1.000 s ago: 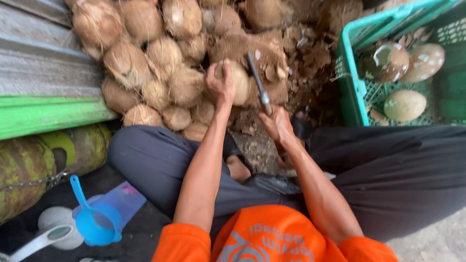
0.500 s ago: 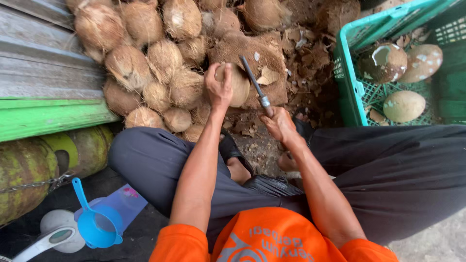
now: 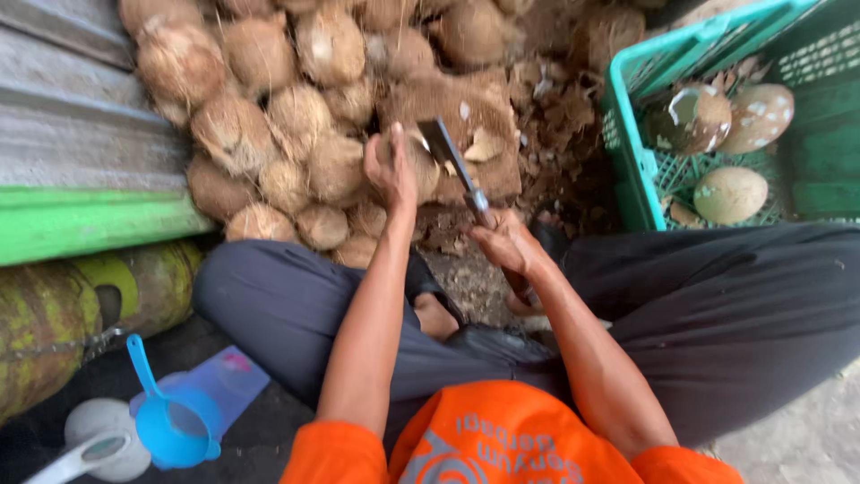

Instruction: The person sits on the ground and uses a cleaver to chop the fibrous husk off coconuts, rotating each coconut between strikes. Trimmed coconuts are placed into a green plastic crate beside them, and husk debris accumulates on the ground.

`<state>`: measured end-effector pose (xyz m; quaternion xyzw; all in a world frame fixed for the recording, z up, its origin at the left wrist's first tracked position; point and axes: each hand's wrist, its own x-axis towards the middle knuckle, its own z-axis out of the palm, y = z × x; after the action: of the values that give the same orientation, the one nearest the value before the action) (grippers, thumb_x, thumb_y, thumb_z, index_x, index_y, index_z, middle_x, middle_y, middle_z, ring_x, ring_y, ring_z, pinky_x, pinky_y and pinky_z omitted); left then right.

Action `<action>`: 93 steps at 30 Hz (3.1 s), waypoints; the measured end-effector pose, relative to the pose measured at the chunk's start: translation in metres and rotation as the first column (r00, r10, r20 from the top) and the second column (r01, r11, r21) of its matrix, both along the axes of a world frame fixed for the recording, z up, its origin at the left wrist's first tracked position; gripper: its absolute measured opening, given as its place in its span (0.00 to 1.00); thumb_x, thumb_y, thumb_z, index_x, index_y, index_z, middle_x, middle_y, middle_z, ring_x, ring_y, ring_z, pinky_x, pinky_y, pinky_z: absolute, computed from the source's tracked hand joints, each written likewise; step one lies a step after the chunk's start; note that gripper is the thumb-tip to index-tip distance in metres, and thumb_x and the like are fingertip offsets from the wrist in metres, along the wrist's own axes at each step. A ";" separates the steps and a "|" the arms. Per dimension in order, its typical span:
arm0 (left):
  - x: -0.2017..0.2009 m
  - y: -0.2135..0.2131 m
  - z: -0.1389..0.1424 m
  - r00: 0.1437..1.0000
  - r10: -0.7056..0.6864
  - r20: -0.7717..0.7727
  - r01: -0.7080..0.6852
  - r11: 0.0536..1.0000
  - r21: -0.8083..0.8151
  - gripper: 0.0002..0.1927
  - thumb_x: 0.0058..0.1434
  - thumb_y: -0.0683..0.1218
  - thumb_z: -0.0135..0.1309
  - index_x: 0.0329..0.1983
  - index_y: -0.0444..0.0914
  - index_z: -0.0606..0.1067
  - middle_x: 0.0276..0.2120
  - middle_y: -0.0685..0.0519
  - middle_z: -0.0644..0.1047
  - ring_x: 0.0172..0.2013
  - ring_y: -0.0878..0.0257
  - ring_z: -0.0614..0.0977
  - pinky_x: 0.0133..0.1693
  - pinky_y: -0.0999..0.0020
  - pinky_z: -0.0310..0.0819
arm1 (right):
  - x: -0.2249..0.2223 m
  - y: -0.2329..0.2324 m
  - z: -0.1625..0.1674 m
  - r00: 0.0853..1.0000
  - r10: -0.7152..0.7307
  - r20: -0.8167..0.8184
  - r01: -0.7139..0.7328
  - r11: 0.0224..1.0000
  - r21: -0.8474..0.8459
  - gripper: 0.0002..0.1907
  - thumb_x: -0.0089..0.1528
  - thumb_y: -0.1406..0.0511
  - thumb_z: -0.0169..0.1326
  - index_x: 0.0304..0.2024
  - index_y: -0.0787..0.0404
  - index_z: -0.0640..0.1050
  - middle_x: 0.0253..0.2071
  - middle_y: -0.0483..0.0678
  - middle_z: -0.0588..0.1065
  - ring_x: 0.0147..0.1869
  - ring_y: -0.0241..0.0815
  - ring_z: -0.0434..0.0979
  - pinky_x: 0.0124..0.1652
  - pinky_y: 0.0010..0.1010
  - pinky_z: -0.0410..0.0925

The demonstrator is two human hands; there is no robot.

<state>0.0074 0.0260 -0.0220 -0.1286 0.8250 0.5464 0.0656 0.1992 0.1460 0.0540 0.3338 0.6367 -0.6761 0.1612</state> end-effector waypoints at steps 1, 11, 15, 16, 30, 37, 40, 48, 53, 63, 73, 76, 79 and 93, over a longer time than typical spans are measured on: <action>0.001 0.001 -0.003 0.996 -0.059 0.066 0.062 0.998 -0.033 0.26 0.61 0.66 0.54 0.52 0.44 0.77 0.46 0.47 0.76 0.44 0.50 0.79 0.43 0.48 0.75 | -0.001 0.000 0.008 1.000 0.003 0.009 -0.003 1.000 0.019 0.20 0.61 0.60 0.60 0.22 0.59 0.67 0.16 0.40 0.64 0.19 0.32 0.62 0.19 0.31 0.57; 0.017 0.010 0.002 0.997 -0.077 -0.012 0.070 0.957 -0.280 0.28 0.62 0.72 0.46 0.51 0.50 0.75 0.47 0.52 0.74 0.43 0.56 0.78 0.38 0.55 0.75 | -0.020 -0.018 0.021 0.983 -0.136 -0.126 0.172 0.925 0.338 0.19 0.64 0.59 0.59 0.26 0.67 0.74 0.20 0.42 0.72 0.23 0.32 0.69 0.25 0.31 0.66; 0.021 0.012 0.004 0.977 -0.156 -0.143 0.089 0.917 -0.390 0.27 0.61 0.70 0.48 0.53 0.50 0.75 0.47 0.51 0.75 0.44 0.55 0.79 0.36 0.56 0.76 | -0.020 -0.013 0.021 1.000 -0.029 0.001 0.028 0.970 0.242 0.10 0.62 0.61 0.55 0.32 0.60 0.80 0.19 0.42 0.72 0.21 0.33 0.69 0.24 0.32 0.65; 0.022 0.010 0.005 0.978 -0.161 -0.130 0.106 0.929 -0.355 0.27 0.62 0.71 0.47 0.53 0.50 0.75 0.48 0.50 0.74 0.44 0.56 0.80 0.35 0.57 0.77 | -0.018 -0.010 0.023 0.998 -0.041 -0.049 0.051 0.970 0.237 0.12 0.62 0.60 0.56 0.31 0.63 0.78 0.19 0.43 0.71 0.22 0.32 0.68 0.25 0.31 0.65; 0.018 -0.001 0.006 0.913 -0.266 -0.309 0.162 0.932 -0.325 0.29 0.68 0.70 0.49 0.57 0.45 0.76 0.53 0.48 0.78 0.53 0.46 0.79 0.53 0.49 0.74 | -0.016 -0.006 -0.016 0.998 0.062 -0.010 -0.054 0.937 0.344 0.16 0.63 0.59 0.57 0.31 0.67 0.76 0.21 0.48 0.70 0.25 0.40 0.68 0.27 0.39 0.64; 0.001 -0.011 0.037 0.942 -0.336 0.012 0.327 0.906 -0.268 0.41 0.49 0.73 0.57 0.57 0.42 0.70 0.48 0.46 0.73 0.46 0.48 0.80 0.41 0.48 0.77 | -0.021 0.010 0.016 0.993 -0.114 -0.022 0.116 0.952 0.284 0.14 0.63 0.58 0.57 0.31 0.62 0.76 0.20 0.44 0.69 0.22 0.35 0.67 0.23 0.34 0.63; -0.004 -0.013 0.029 0.942 -0.307 0.138 0.318 0.945 -0.071 0.38 0.51 0.73 0.54 0.54 0.42 0.72 0.47 0.48 0.75 0.45 0.52 0.82 0.39 0.49 0.81 | -0.019 0.012 0.023 0.983 -0.182 -0.001 0.179 0.969 0.172 0.16 0.63 0.57 0.57 0.31 0.64 0.74 0.19 0.44 0.69 0.21 0.36 0.67 0.22 0.34 0.62; 0.004 -0.001 -0.007 0.973 -0.194 -0.123 0.144 0.931 -0.336 0.32 0.65 0.70 0.47 0.61 0.45 0.75 0.53 0.45 0.76 0.49 0.50 0.77 0.47 0.45 0.70 | -0.015 -0.007 0.012 0.992 -0.042 -0.115 0.085 0.914 0.396 0.20 0.64 0.55 0.58 0.27 0.66 0.74 0.19 0.48 0.70 0.22 0.37 0.67 0.25 0.37 0.65; -0.005 -0.008 0.003 0.939 -0.299 -0.169 0.245 0.929 -0.278 0.31 0.65 0.71 0.49 0.56 0.44 0.76 0.51 0.48 0.77 0.48 0.52 0.79 0.46 0.53 0.73 | -0.018 -0.016 0.006 0.998 0.024 -0.058 -0.004 0.948 0.319 0.20 0.63 0.55 0.57 0.28 0.66 0.75 0.19 0.47 0.70 0.22 0.37 0.67 0.27 0.37 0.65; -0.005 -0.007 -0.008 0.947 -0.316 -0.063 0.280 0.903 -0.326 0.28 0.63 0.69 0.45 0.52 0.47 0.77 0.44 0.52 0.80 0.44 0.55 0.81 0.42 0.56 0.74 | -0.021 -0.023 -0.001 0.998 -0.060 -0.008 0.060 0.957 0.284 0.16 0.67 0.59 0.53 0.32 0.65 0.78 0.24 0.50 0.77 0.23 0.38 0.72 0.26 0.37 0.69; -0.002 -0.021 0.004 0.860 -0.468 -0.202 0.408 0.870 -0.278 0.27 0.66 0.66 0.48 0.54 0.43 0.79 0.50 0.47 0.80 0.49 0.52 0.81 0.49 0.56 0.76 | -0.018 0.002 0.021 1.000 -0.020 0.001 0.020 1.000 0.004 0.11 0.63 0.63 0.58 0.29 0.64 0.75 0.19 0.46 0.68 0.18 0.35 0.64 0.20 0.33 0.60; 0.000 -0.022 0.004 0.801 -0.514 -0.306 0.430 0.851 -0.302 0.26 0.69 0.64 0.47 0.55 0.42 0.78 0.51 0.46 0.80 0.50 0.52 0.81 0.51 0.56 0.76 | -0.012 0.007 0.034 0.970 -0.193 -0.150 0.198 0.980 0.017 0.08 0.63 0.64 0.56 0.31 0.61 0.76 0.19 0.43 0.69 0.18 0.33 0.66 0.18 0.31 0.61; 0.000 -0.024 0.003 0.833 -0.504 -0.228 0.436 0.851 -0.293 0.25 0.69 0.63 0.46 0.55 0.43 0.78 0.51 0.47 0.80 0.50 0.53 0.82 0.52 0.58 0.77 | -0.010 -0.001 0.022 0.901 -0.268 -0.341 0.303 0.952 0.053 0.14 0.67 0.63 0.56 0.30 0.64 0.74 0.19 0.45 0.69 0.19 0.34 0.65 0.20 0.31 0.59; -0.002 -0.025 -0.010 0.875 -0.462 -0.145 0.408 0.865 -0.291 0.27 0.67 0.65 0.43 0.57 0.44 0.77 0.52 0.50 0.80 0.47 0.57 0.83 0.42 0.61 0.79 | -0.014 -0.012 0.000 0.945 -0.181 -0.273 0.233 0.958 0.168 0.08 0.65 0.65 0.55 0.32 0.62 0.74 0.20 0.43 0.71 0.20 0.36 0.68 0.20 0.32 0.64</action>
<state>0.0051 0.0011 -0.0321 0.1129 0.8972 0.4187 0.0833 0.1847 0.1335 0.0540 0.3238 0.6775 -0.6599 -0.0283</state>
